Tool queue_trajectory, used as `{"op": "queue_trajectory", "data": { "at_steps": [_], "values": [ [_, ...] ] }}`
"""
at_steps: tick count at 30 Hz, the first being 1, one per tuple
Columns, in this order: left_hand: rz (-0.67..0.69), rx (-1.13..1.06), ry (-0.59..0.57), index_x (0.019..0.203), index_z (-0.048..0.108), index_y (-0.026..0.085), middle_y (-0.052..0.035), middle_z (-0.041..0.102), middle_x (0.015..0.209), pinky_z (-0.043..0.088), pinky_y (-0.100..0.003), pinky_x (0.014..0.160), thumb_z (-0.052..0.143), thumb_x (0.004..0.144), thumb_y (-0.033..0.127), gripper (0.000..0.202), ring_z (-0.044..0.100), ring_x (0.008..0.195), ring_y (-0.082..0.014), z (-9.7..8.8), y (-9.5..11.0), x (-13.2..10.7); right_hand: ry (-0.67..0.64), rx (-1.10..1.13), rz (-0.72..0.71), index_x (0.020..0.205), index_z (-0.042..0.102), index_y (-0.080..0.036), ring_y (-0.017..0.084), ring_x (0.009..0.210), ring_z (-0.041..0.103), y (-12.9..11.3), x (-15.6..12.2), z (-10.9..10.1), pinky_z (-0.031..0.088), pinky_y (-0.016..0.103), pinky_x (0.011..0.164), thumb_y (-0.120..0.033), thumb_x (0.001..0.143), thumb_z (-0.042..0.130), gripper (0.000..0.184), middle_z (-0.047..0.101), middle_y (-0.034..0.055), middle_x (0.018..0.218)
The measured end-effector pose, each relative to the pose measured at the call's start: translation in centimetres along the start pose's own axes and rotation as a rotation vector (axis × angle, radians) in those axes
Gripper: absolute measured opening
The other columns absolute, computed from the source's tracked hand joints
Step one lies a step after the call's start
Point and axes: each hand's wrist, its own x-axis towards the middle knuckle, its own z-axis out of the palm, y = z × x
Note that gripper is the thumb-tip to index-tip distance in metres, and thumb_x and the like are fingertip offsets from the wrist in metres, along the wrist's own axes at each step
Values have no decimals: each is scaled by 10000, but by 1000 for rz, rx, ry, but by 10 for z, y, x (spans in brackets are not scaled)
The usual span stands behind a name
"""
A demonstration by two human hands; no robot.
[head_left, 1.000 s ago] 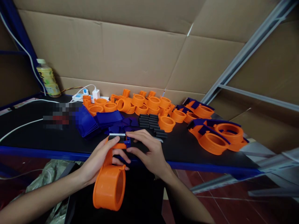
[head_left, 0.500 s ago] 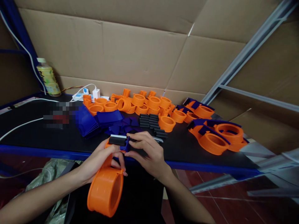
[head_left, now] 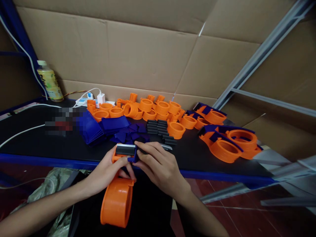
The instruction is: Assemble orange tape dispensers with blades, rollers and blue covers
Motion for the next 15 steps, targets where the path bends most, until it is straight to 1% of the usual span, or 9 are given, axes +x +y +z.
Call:
{"op": "queue_trajectory", "data": {
  "at_steps": [2, 3, 4, 6, 8, 10, 12, 14, 15],
  "values": [
    [-2, -186, -96, 1168, 599, 212, -81, 782, 982, 604, -416, 767, 665, 881, 269, 299, 765, 785, -256, -1, 6, -5, 34, 40, 9, 1148, 641, -144, 240, 1144, 628, 0, 0, 0, 565, 406, 959, -145, 898, 687, 255, 660, 142, 1317],
    [2, -294, -163, 1192, 624, 212, -101, 764, 1107, 593, -457, 824, 673, 865, 269, 335, 762, 864, -283, -1, 10, -7, 47, 66, 14, 1213, 621, -140, 241, 1176, 613, 0, -1, -1, 559, 408, 972, -130, 895, 686, 325, 655, 144, 1324],
    [22, -382, -209, 1173, 660, 189, -127, 747, 1165, 584, -471, 849, 647, 882, 306, 313, 751, 934, -313, -2, 14, -9, 59, 95, 19, 1271, 596, -139, 238, 1200, 599, 0, -1, -1, 553, 407, 984, -116, 893, 685, 389, 655, 142, 1324],
    [-28, -458, -293, 1169, 700, 134, -174, 734, 1191, 577, -466, 861, 521, 966, 370, 359, 728, 1020, -345, -3, 19, -10, 84, 153, 21, 1337, 565, -146, 221, 1219, 588, -1, -2, -2, 543, 396, 1000, -90, 886, 684, 469, 659, 133, 1313],
    [-24, -518, -348, 1280, 667, 156, -175, 696, 1281, 552, -494, 923, 459, 997, 442, 453, 692, 1112, -349, -5, 21, -8, 115, 173, 31, 1327, 583, -159, 211, 1222, 585, -2, -2, -4, 534, 390, 1007, -56, 873, 682, 477, 655, 125, 1316],
    [21, -538, -374, 1377, 604, 204, -155, 641, 1376, 488, -548, 1019, 452, 1004, 456, 475, 625, 1227, -342, -8, 20, -5, 148, 140, 53, 1281, 627, -169, 222, 1241, 568, -3, -2, -7, 522, 406, 1014, -26, 855, 678, 453, 638, 127, 1341],
    [69, -489, -398, 1419, 566, 208, -164, 620, 1399, 451, -586, 1050, 511, 980, 463, 510, 594, 1262, -349, -11, 18, -2, 156, 133, 69, 1215, 673, -185, 235, 1247, 558, -3, -2, -11, 526, 413, 998, -30, 846, 682, 401, 628, 123, 1353],
    [96, -403, -400, 1439, 545, 180, -190, 645, 1353, 476, -572, 1029, 614, 913, 500, 619, 621, 1213, -357, -14, 16, 0, 141, 171, 74, 1178, 695, -203, 227, 1190, 593, -3, -3, -14, 541, 402, 961, -59, 849, 688, 359, 637, 112, 1338],
    [100, -363, -380, 1445, 538, 170, -195, 658, 1327, 493, -540, 1019, 671, 867, 517, 687, 642, 1177, -351, -15, 15, 0, 136, 190, 81, 1177, 697, -212, 216, 1140, 618, -3, -4, -16, 550, 392, 936, -73, 854, 686, 351, 645, 106, 1325]
  ]
}}
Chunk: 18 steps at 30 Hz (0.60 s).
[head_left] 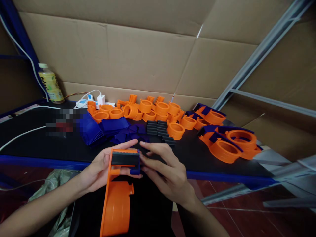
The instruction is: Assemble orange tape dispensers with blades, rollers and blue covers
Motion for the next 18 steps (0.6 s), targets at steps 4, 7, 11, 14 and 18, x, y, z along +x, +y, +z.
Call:
{"op": "queue_trajectory", "data": {
  "at_steps": [4, 7, 11, 14, 18],
  "values": [
    [2, 107, 148, 1423, 568, 173, -167, 692, 1269, 540, -350, 948, 830, 736, 411, 773, 696, 1057, -286, -2, 1, -3, 16, 46, 40, 1164, 702, -238, 188, 974, 669, -8, -1, -11, 562, 372, 861, -134, 894, 644, 295, 689, 87, 1219],
    [21, 145, 233, 1365, 626, 188, -142, 728, 1188, 558, -301, 872, 842, 711, 290, 697, 710, 987, -263, 2, 1, -4, -85, 145, 39, 1140, 706, -235, 178, 905, 677, -22, -1, -13, 567, 331, 793, -258, 917, 657, 229, 726, 70, 1074],
    [111, 244, 314, 1311, 667, 196, -120, 737, 1140, 552, -285, 861, 826, 713, 240, 621, 690, 978, -247, 11, -1, -5, -197, 60, 69, 1089, 703, -201, 175, 815, 658, -39, -3, 4, 557, 313, 723, -497, 807, 765, 414, 730, 77, 1026],
    [215, 387, 392, 1295, 675, 216, -94, 715, 1161, 532, -240, 857, 822, 728, 233, 586, 660, 999, -222, 15, -4, -5, -193, -24, 114, 917, 693, -187, 157, 750, 630, -40, -5, 22, 520, 285, 658, -397, 864, 735, 221, 723, 55, 894],
    [311, 472, 440, 1331, 642, 227, -82, 687, 1187, 504, -221, 886, 837, 731, 295, 635, 629, 1042, -215, 13, -9, -4, -200, 107, 238, 882, 679, -181, 138, 773, 640, -35, 1, 24, 504, 249, 658, -264, 919, 673, 91, 714, 42, 882]
  ]
}}
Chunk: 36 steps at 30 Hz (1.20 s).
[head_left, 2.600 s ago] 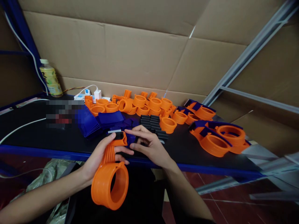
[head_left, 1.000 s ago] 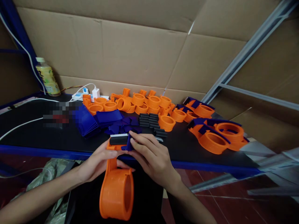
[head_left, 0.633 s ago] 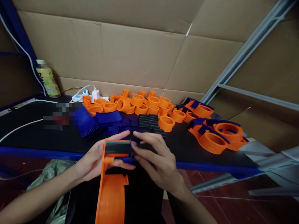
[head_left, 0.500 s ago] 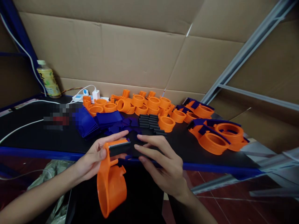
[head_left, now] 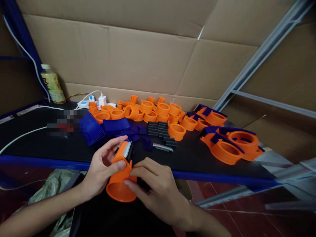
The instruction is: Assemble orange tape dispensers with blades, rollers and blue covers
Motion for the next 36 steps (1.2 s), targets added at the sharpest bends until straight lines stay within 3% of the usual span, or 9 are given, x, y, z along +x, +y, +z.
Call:
{"op": "queue_trajectory", "data": {
  "at_steps": [3, 5, 9, 12, 15, 19, 25, 30, 36],
  "values": [
    [-46, -163, -81, 1417, 561, 251, -107, 659, 1271, 523, -336, 919, 829, 699, 497, 806, 636, 1091, -292, -2, -2, 2, -14, 245, 133, 880, 698, -182, 121, 748, 636, 4, 6, -14, 511, 231, 665, -254, 913, 680, 81, 703, 31, 864],
    [-110, -317, -142, 1362, 616, 222, -132, 668, 1273, 512, -431, 957, 718, 767, 598, 711, 633, 1122, -344, -2, -2, 3, -47, 475, 261, 871, 697, -176, 95, 633, 599, 10, 9, -21, 498, 210, 582, -282, 899, 698, 109, 676, 9, 797],
    [-222, -472, -186, 1078, 771, 145, -147, 729, 1161, 467, -467, 1021, 597, 874, 493, 440, 627, 1141, -352, 1, -2, 4, -161, 1003, 475, 861, 647, -152, 58, 466, 529, 28, 15, -17, 456, 174, 411, -408, 842, 747, 275, 646, -3, 772],
    [-238, -483, -127, 1016, 786, 183, -103, 748, 1146, 479, -435, 1013, 642, 869, 417, 311, 649, 1111, -321, 3, -4, 3, -211, 1100, 478, 861, 647, -146, 63, 482, 566, 38, 19, -8, 494, 175, 421, -402, 814, 775, 291, 681, 21, 836],
    [-271, -512, -79, 1079, 761, 199, -99, 733, 1205, 487, -437, 1011, 621, 899, 410, 310, 648, 1135, -317, 4, -5, 6, -238, 994, 430, 882, 669, -148, 85, 568, 619, 43, 25, -6, 531, 188, 470, -382, 856, 733, 245, 712, 35, 896],
    [-352, -554, -67, 1215, 691, 180, -140, 703, 1255, 517, -463, 972, 559, 941, 409, 380, 661, 1122, -314, 4, -3, 13, -229, 540, 245, 901, 725, -161, 107, 681, 662, 48, 37, -22, 521, 189, 567, -347, 917, 661, 198, 745, 23, 852],
    [-332, -621, 18, 1167, 691, 195, -110, 697, 1232, 540, -450, 947, 551, 939, 314, 293, 654, 1121, -273, 3, 0, 21, -156, -30, 86, 904, 732, -158, 107, 650, 636, 70, 91, -40, 451, 225, 625, -302, 947, 614, 190, 731, 18, 770],
    [-394, -694, -60, 1065, 712, 147, -83, 741, 1007, 568, -301, 763, 590, 871, 309, 281, 702, 834, -193, 0, -5, 20, -273, -387, -170, 997, 697, -150, 166, 880, 633, 89, 152, -10, 428, 276, 744, -223, 966, 564, 154, 720, 79, 965],
    [-421, -613, -134, 1163, 688, 97, -154, 763, 1062, 554, -344, 816, 591, 820, 358, 442, 725, 890, -260, -5, -9, 15, -376, -557, -270, 960, 715, -177, 159, 946, 629, 103, 197, 33, 441, 252, 725, -174, 900, 637, 99, 720, 65, 1059]
  ]
}}
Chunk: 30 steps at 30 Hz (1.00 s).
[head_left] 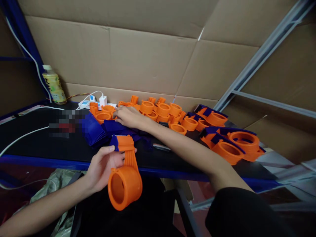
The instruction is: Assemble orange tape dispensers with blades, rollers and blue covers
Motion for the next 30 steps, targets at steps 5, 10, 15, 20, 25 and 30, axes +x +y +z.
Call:
{"op": "queue_trajectory", "data": {
  "at_steps": [5, 10, 15, 20, 25, 30],
  "values": [
    [-35, -10, -38, 1227, 659, 97, -194, 726, 1203, 528, -384, 893, 565, 818, 342, 487, 715, 967, -279, -4, 1, 3, 11, -14, 44, 900, 708, -70, 102, 944, 655, 1, 11, 15, 413, 209, 729, -256, 959, 445, 328, 719, 25, 980],
    [-17, -83, -66, 1276, 643, 120, -194, 710, 1237, 496, -473, 970, 564, 798, 303, 518, 699, 1019, -315, -3, 2, 5, 62, -7, 95, 920, 674, -102, 148, 951, 643, 5, 8, 9, 435, 246, 763, -205, 939, 531, 177, 708, 67, 1027],
    [32, -81, -24, 1242, 670, 157, -171, 711, 1243, 491, -479, 996, 582, 825, 276, 443, 668, 1126, -335, 2, 1, 4, 229, -26, 155, 1022, 601, -144, 248, 1038, 581, 6, -16, -27, 446, 336, 801, -220, 942, 523, 135, 673, 114, 1050],
    [114, 10, 54, 1225, 678, 179, -145, 715, 1235, 501, -486, 994, 620, 859, 241, 377, 638, 1190, -340, 4, -1, 6, 387, -25, 104, 1026, 587, -155, 212, 927, 597, -12, -70, -62, 448, 327, 800, -188, 946, 499, 123, 670, 80, 989],
    [230, 68, 115, 1127, 709, 176, -116, 730, 1196, 487, -513, 1023, 658, 861, 222, 274, 602, 1240, -347, 2, -5, 6, 438, -103, -26, 981, 631, -154, 202, 881, 594, -38, -119, -73, 470, 329, 772, -185, 955, 530, 109, 670, 74, 921],
    [318, 93, 123, 1003, 717, 200, -77, 726, 1176, 491, -511, 1026, 659, 879, 193, 136, 624, 1183, -297, 6, -6, 3, 412, -145, -83, 1001, 655, -158, 171, 847, 590, -56, -148, -68, 493, 301, 741, -142, 938, 565, 111, 678, 56, 907]
  ]
}}
